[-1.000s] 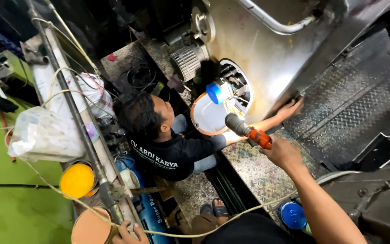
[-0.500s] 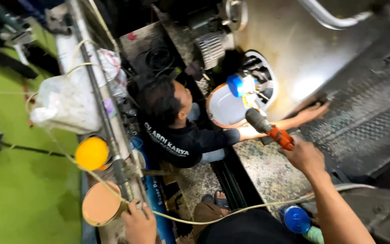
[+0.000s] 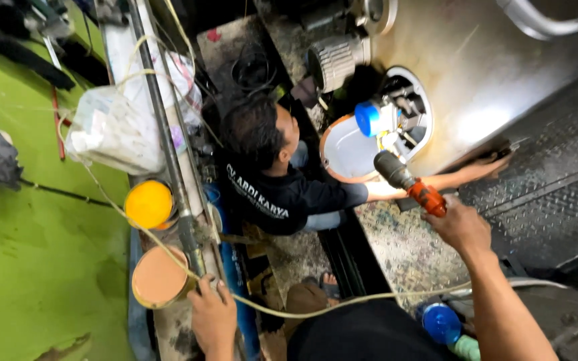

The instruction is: Assisting with the maintenance of an industrial printing press by holding a portable lamp to illuminate the workspace.

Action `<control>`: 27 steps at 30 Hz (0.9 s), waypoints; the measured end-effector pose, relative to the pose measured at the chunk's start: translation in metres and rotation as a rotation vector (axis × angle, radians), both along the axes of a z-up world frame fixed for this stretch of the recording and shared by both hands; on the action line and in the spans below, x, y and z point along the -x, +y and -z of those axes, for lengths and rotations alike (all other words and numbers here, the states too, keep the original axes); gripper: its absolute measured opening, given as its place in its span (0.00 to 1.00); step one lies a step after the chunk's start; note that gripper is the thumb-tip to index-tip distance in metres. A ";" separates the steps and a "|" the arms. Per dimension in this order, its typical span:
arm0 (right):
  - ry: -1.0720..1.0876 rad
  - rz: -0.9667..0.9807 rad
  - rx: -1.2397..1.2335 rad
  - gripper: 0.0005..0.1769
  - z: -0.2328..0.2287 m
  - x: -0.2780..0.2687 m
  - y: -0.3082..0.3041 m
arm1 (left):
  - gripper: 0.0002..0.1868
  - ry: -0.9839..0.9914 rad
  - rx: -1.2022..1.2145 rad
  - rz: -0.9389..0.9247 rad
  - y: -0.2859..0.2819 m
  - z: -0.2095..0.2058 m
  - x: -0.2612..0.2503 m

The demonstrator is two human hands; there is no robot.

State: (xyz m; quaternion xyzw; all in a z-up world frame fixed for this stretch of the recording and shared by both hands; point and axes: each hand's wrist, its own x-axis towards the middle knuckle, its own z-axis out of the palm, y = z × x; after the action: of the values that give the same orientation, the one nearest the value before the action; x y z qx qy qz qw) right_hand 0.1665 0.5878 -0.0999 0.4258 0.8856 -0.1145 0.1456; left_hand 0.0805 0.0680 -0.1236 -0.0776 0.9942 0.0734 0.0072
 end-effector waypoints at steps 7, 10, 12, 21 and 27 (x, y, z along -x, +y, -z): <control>0.002 -0.047 -0.055 0.34 -0.008 -0.001 -0.004 | 0.17 0.104 -0.079 0.037 0.004 -0.008 -0.005; 0.015 -0.044 -0.054 0.32 -0.012 0.003 -0.006 | 0.17 0.065 -0.091 0.016 0.006 -0.017 -0.002; -0.037 -0.012 -0.024 0.30 -0.015 0.005 -0.007 | 0.16 -0.075 -0.058 0.017 0.008 -0.027 0.000; -0.008 -0.082 -0.070 0.30 0.003 -0.002 0.000 | 0.18 -0.038 -0.104 -0.004 0.009 -0.025 0.000; 0.002 -0.046 -0.066 0.32 -0.008 -0.002 -0.004 | 0.18 0.015 -0.103 -0.001 0.007 -0.015 -0.003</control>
State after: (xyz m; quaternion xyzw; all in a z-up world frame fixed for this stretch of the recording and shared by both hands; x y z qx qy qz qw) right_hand 0.1685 0.5835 -0.0916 0.4100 0.8985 -0.0823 0.1332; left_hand 0.0834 0.0748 -0.1083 -0.0772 0.9891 0.1252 0.0038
